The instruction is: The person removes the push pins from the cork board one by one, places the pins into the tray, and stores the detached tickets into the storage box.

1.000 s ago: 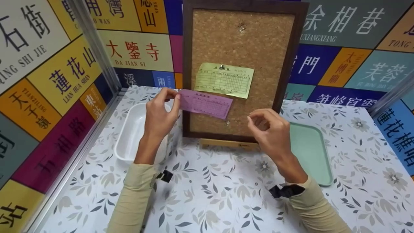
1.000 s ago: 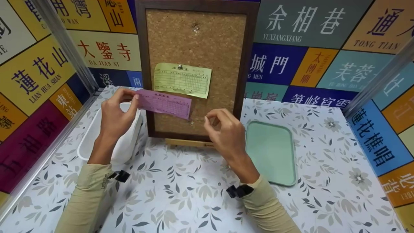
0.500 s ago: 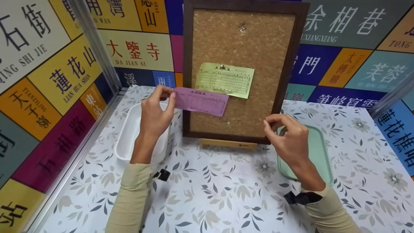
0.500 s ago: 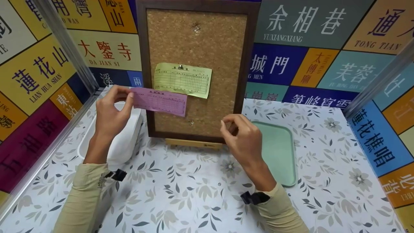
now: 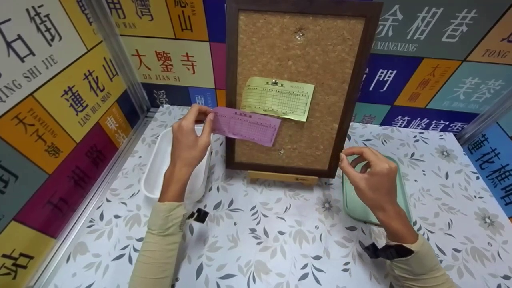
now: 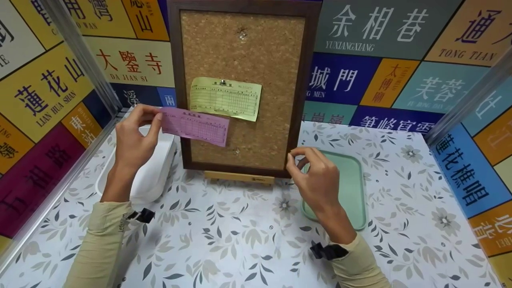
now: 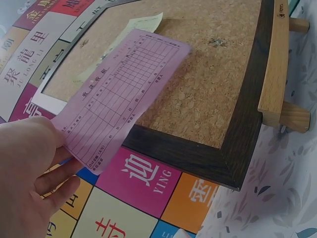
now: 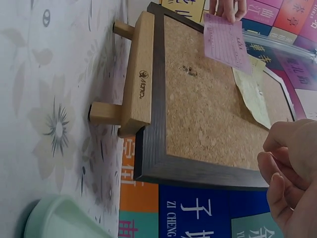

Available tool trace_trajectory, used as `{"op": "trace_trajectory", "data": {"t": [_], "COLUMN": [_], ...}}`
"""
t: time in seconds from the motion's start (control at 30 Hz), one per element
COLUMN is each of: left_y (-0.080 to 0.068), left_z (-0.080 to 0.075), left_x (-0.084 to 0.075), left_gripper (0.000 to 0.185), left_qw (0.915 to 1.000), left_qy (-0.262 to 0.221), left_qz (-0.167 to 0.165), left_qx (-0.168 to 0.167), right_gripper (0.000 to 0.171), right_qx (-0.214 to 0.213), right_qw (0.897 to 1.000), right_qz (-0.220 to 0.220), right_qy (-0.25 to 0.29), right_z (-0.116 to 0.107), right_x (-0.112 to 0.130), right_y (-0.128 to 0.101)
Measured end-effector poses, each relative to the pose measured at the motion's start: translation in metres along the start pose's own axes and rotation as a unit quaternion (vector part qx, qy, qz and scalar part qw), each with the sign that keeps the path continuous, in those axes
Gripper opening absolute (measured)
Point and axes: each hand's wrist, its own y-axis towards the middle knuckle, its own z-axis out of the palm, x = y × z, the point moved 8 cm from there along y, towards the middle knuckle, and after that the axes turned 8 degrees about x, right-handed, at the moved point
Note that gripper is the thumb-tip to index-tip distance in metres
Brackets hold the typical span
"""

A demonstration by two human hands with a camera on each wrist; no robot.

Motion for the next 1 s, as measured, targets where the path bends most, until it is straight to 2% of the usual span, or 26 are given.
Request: {"op": "trace_trajectory", "data": {"t": [0.23,0.5,0.83,1.0], "left_y": [0.001,0.001,0.002,0.001], "left_z": [0.001,-0.006,-0.012,-0.011], "left_x": [0.001,0.003,0.004,0.007], "left_gripper": [0.016,0.013,0.016,0.017], "left_qw": [1.0000,0.9999,0.9998,0.9998], "left_qy": [-0.004,-0.015,-0.004,-0.008], "left_qz": [0.002,0.004,-0.003,-0.016], "left_qx": [0.002,-0.008,-0.019,-0.012], "right_gripper": [0.007,0.007,0.007,0.008], "right_qx": [-0.006,0.001,0.006,0.012], "right_qw": [1.000,0.999,0.997,0.997], "right_qz": [0.017,0.046,0.072,0.078], "right_qy": [-0.015,-0.009,-0.005,-0.006], "right_z": [-0.006,-0.005,-0.004,-0.002], "right_x": [-0.018,-0.038,-0.055,-0.062], "right_y": [-0.008,-0.010,-0.011,-0.012]}}
